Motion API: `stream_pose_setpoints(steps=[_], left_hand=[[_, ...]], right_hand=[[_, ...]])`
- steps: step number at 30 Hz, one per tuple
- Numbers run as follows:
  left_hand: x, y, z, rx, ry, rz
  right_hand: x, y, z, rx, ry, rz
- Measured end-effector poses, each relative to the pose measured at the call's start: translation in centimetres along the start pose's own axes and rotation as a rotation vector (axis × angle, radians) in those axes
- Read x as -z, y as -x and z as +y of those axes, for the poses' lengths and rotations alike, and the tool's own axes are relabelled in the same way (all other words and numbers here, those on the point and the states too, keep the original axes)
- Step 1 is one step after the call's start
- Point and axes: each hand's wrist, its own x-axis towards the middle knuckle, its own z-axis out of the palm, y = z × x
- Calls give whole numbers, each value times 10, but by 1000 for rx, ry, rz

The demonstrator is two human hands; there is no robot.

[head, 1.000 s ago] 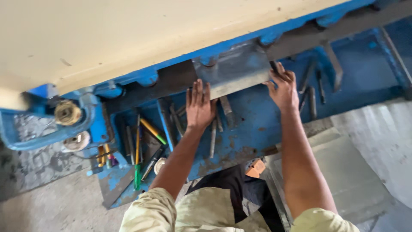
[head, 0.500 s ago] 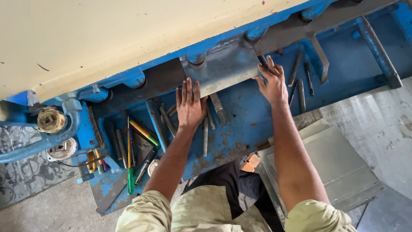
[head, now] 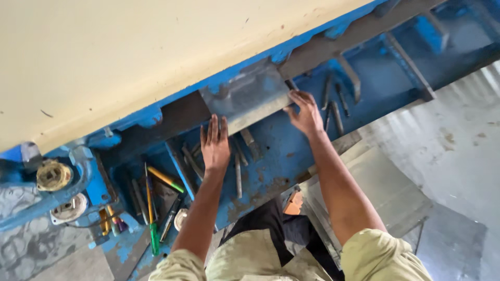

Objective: The person repeatedly picks up rectangular metal sheets and places them into a blue industrial bending machine. They align the sheets against the machine's guides and press down on the upper mechanism to bend the metal. After each bend, the person removes the sheet and places it onto a growing stack on the floor.

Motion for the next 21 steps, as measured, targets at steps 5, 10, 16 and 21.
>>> stream_pose_setpoints(steps=[5,10,16,21], left_hand=[[55,20,14,10,259,44],[110,90,59,30,548,-102],[123,138,91,-39,527,-216],[133,144,124,23,523,-577]], right_hand=[[31,11,16,-965,-761,-52],[103,16,-33,-1256,-833,-464],[195,103,-117,-1235,-750,-227],[292,272,-120,-1228,-772,425]])
